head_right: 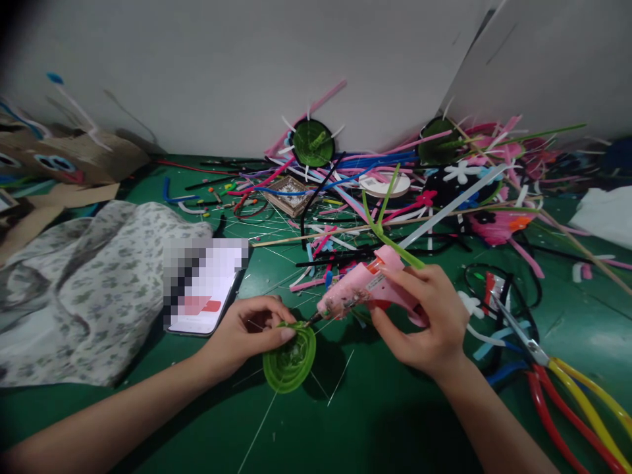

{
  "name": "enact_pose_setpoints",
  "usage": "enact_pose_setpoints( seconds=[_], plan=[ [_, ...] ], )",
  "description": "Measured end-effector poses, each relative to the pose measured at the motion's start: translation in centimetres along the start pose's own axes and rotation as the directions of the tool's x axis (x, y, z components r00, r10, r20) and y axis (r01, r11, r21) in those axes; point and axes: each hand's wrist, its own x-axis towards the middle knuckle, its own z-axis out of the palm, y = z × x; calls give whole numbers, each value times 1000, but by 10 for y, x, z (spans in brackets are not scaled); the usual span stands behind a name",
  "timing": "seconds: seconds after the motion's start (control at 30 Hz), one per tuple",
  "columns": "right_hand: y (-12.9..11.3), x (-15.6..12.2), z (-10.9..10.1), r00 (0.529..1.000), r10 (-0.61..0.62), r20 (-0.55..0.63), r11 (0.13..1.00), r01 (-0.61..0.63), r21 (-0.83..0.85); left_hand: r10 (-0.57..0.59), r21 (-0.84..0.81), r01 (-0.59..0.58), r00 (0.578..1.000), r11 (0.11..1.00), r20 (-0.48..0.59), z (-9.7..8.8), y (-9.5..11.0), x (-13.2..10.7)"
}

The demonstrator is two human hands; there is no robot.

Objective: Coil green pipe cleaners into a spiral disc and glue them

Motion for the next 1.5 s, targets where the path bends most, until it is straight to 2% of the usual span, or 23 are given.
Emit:
enact_pose_setpoints(
  seconds=[0.57,0.83,1.07,1.27,1.5],
  plan=[
    [0,-2,-1,1000,27,-7,999,-27,19,90,0,-90,995,996,49,-1,-1,-2],
    [-1,-1,-2,1000,17,4,1000,-17,11,126,-16,-125,992,992,23,-2,-3,-2],
    [2,-2,-3,1000,20,-9,1000,-19,7,117,37,-116,992,993,-38,-1,-2,1],
    [3,2,-2,998,25,-63,999,-24,28,171,90,-169,985,982,-16,0,-1,-1],
    [1,-1,-1,1000,-3,-16,1000,2,-11,205,138,-197,977,971,-53,0,-1,-1]
  ],
)
